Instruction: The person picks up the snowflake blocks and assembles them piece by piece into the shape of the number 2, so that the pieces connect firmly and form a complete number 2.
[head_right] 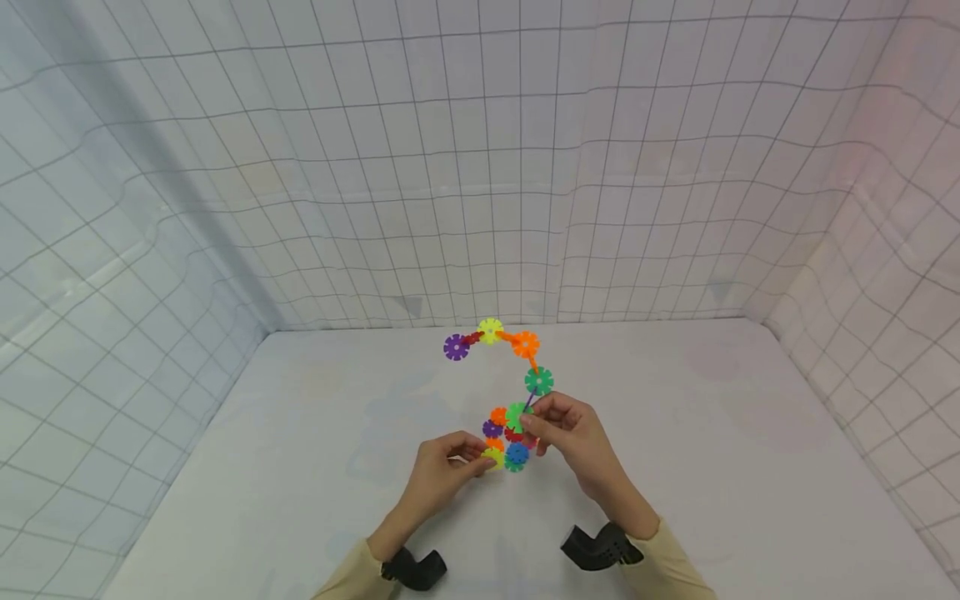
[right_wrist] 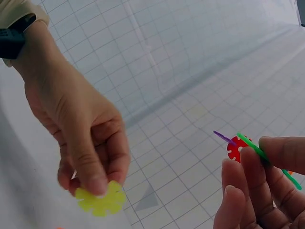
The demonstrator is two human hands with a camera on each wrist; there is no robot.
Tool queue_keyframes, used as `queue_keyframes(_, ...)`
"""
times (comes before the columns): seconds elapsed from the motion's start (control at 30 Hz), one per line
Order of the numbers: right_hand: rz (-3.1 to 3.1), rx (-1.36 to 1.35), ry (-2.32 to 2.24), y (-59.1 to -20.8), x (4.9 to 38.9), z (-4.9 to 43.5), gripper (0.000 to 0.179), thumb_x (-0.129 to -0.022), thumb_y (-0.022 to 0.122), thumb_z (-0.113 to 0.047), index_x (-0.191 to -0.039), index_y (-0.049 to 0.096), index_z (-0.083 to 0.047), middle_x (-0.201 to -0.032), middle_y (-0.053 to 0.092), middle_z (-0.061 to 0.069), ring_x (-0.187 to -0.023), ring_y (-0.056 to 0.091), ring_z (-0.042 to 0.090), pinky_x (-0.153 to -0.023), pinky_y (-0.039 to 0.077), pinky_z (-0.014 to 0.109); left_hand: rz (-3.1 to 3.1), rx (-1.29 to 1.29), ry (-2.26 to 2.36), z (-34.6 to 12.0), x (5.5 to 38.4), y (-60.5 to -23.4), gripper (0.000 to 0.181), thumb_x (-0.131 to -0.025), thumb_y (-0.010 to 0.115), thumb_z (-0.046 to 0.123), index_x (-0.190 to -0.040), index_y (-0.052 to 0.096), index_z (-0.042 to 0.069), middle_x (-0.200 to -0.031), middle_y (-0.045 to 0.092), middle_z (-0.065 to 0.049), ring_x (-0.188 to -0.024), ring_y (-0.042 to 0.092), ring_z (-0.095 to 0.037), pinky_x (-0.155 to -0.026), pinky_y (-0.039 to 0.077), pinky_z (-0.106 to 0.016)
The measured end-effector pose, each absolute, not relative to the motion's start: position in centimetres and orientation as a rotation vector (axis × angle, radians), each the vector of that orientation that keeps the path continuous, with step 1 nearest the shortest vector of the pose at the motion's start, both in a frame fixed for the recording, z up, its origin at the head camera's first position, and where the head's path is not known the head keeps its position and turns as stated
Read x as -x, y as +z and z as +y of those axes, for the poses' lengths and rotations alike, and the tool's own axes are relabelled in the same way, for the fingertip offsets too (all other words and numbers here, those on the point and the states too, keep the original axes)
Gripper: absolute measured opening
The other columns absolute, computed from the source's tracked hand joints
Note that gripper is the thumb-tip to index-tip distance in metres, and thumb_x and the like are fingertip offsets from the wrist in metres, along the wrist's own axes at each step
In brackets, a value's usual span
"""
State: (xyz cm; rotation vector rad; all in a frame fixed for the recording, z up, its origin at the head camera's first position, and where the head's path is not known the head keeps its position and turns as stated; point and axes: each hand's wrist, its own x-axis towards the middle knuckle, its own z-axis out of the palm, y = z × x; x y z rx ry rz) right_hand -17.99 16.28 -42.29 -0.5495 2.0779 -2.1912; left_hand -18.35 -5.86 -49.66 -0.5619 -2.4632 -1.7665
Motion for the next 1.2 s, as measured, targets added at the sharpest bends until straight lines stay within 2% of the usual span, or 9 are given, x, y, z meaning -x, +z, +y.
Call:
queue_keyframes(0.27,2.076,0.546,-2.195,-42.4,17.9,16.0,0.013,-0.092,0.06,-0.005,-0.09,0.054,0.007,-0.073,0.062,0.015,-0.066,0.06,0.019,-0.057,0.052,0.029,-2.182,0.596,-2.16,-5.1,16.8,-46.1,0.009,-0.085,0.068,-0.002,-0.091,0.066,-0.008,-0.082,0.067,-0.019,-0.069,0.068,-0.03,-0.061,0.056,-0.037)
queue_keyframes(0.43,2.09,0.48,-2.2,-42.4,17.6,15.5,0.011,-0.091,0.062,-0.006,-0.088,0.055,0.002,-0.072,0.062,0.013,-0.066,0.06,0.022,-0.057,0.051,0.028,-2.12,0.538,-2.236,-5.0,16.2,-45.3,0.013,-0.084,0.07,0.002,-0.092,0.066,-0.007,-0.083,0.067,-0.018,-0.069,0.069,-0.023,-0.063,0.056,-0.036)
queue_keyframes(0.57,2.114,0.47,-2.199,-42.5,17.4,15.2,0.014,-0.091,0.063,-0.008,-0.088,0.055,0.003,-0.072,0.062,0.012,-0.065,0.06,0.02,-0.056,0.051,0.028,-2.078,0.532,-2.227,-4.9,16.0,-45.3,0.014,-0.084,0.072,0.004,-0.092,0.066,-0.006,-0.083,0.067,-0.016,-0.069,0.069,-0.02,-0.064,0.056,-0.035)
queue_keyframes(0.93,2.174,0.504,-2.183,-42.8,17.2,14.7,0.019,-0.091,0.063,-0.006,-0.089,0.052,0.01,-0.074,0.064,0.015,-0.065,0.062,0.019,-0.055,0.051,0.027,-2.029,0.514,-2.107,-4.3,14.6,-42.6,0.009,-0.081,0.071,-0.005,-0.086,0.065,-0.008,-0.079,0.067,-0.018,-0.064,0.068,-0.026,-0.061,0.056,-0.034)
queue_keyframes(1.1,2.224,0.513,-2.18,-43.0,17.1,14.5,0.018,-0.09,0.065,-0.006,-0.088,0.054,0.008,-0.074,0.063,0.021,-0.064,0.062,0.023,-0.054,0.051,0.028,-1.983,0.554,-1.908,-3.9,14.6,-42.9,0.009,-0.077,0.074,-0.006,-0.082,0.066,-0.005,-0.078,0.067,-0.014,-0.067,0.068,-0.019,-0.058,0.055,-0.033)
queue_keyframes(1.2,2.236,0.518,-2.176,-43.0,17.0,14.3,0.018,-0.09,0.065,-0.006,-0.088,0.054,0.008,-0.074,0.063,0.02,-0.064,0.061,0.022,-0.054,0.051,0.028,-1.973,0.572,-1.738,-3.7,14.7,-43.2,0.011,-0.074,0.076,-0.008,-0.079,0.067,-0.003,-0.076,0.067,-0.011,-0.069,0.066,-0.018,-0.055,0.055,-0.03)
